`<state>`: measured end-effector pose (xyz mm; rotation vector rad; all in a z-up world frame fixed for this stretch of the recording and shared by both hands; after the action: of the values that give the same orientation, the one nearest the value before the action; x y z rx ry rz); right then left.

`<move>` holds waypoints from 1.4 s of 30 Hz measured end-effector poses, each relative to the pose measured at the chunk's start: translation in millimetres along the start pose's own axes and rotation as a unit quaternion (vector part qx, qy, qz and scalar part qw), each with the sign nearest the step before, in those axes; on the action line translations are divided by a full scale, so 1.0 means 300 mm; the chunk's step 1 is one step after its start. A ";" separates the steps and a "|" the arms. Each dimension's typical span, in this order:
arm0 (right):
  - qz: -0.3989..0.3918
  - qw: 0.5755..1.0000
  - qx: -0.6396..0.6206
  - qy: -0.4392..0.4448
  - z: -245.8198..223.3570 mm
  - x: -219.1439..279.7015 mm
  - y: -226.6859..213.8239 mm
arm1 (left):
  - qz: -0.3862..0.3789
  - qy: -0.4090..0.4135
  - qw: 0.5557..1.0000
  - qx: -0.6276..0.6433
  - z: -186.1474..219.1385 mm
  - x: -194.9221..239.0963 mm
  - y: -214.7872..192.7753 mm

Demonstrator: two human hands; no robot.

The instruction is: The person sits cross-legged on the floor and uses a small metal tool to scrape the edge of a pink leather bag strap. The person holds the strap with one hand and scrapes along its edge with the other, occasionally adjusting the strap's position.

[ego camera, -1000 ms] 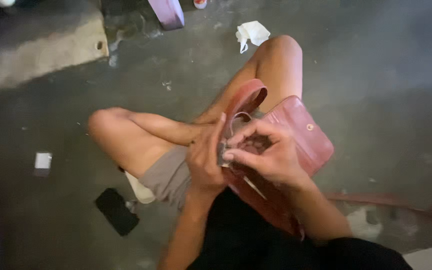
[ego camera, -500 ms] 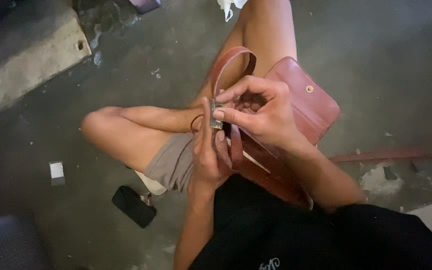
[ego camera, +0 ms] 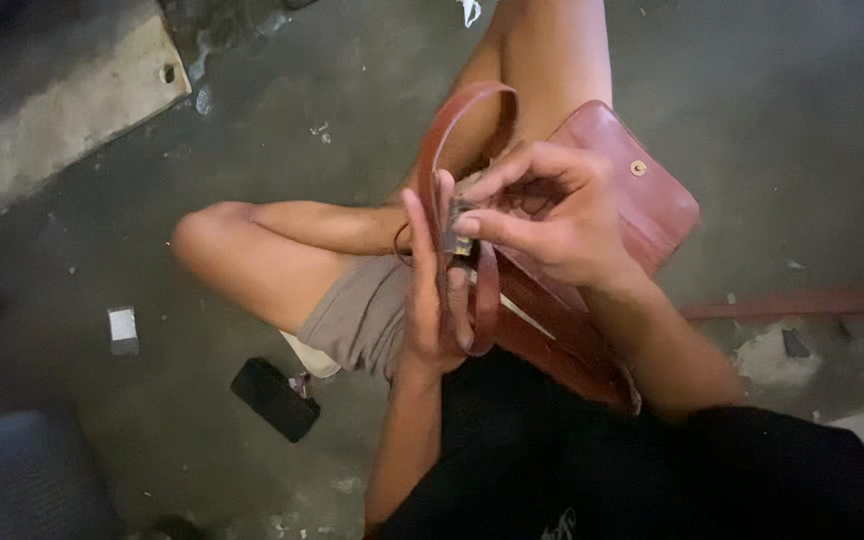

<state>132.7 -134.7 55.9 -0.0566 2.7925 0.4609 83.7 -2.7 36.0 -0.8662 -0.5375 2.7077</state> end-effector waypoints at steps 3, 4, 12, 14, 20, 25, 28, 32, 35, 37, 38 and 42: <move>0.028 0.998 -0.035 0.045 0.037 0.001 -0.028 | -0.058 0.079 0.982 -0.164 0.093 -0.044 0.018; 0.032 0.996 -0.060 0.062 0.039 0.002 -0.029 | 0.010 0.200 0.921 -0.335 0.170 -0.048 0.011; 0.004 0.992 -0.090 0.086 0.053 0.021 0.071 | 0.005 0.008 1.000 -0.023 -0.055 0.049 0.000; 0.001 0.993 -0.070 0.094 0.051 0.026 0.083 | 0.005 -0.031 0.976 0.215 -0.112 0.082 0.020; -0.054 0.995 -0.023 0.084 0.066 0.059 0.104 | 0.039 -0.057 0.935 0.348 -0.194 0.110 0.064; -0.057 0.996 -0.012 0.069 0.001 0.034 0.130 | -0.050 -0.072 0.986 0.144 -0.104 0.060 -0.011; -0.066 0.995 0.009 0.069 -0.003 0.031 0.132 | -0.045 -0.065 0.994 0.070 -0.100 0.082 -0.013; -0.098 0.992 0.022 0.076 -0.024 0.030 0.144 | 0.016 -0.011 0.999 -0.030 -0.091 0.089 -0.029; -0.090 0.991 0.089 0.036 -0.046 0.009 0.134 | 0.029 0.045 0.990 -0.132 -0.063 0.096 -0.039; -0.094 0.991 0.082 0.053 -0.039 0.014 0.124 | 0.027 0.066 0.990 -0.121 -0.088 0.110 -0.035; -0.102 0.990 0.074 0.071 -0.027 0.016 0.126 | 0.028 0.086 0.990 -0.113 -0.097 0.121 -0.037; -0.076 0.991 0.094 0.063 0.010 0.016 0.094 | 0.042 0.060 0.992 -0.104 -0.133 0.153 -0.027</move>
<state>126.4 -107.0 60.2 -0.2632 2.9120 0.1625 72.2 31.1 -14.1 -1.1197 -0.7840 2.6865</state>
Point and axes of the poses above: each hand's wrist, its own x-axis away from the middle knuckle, its own y-axis out of the palm, z = x × y, the point moved 9 cm from there along -x, towards the middle knuckle, and after that the axes turned 6 degrees about -x, right-handed, at the moved point
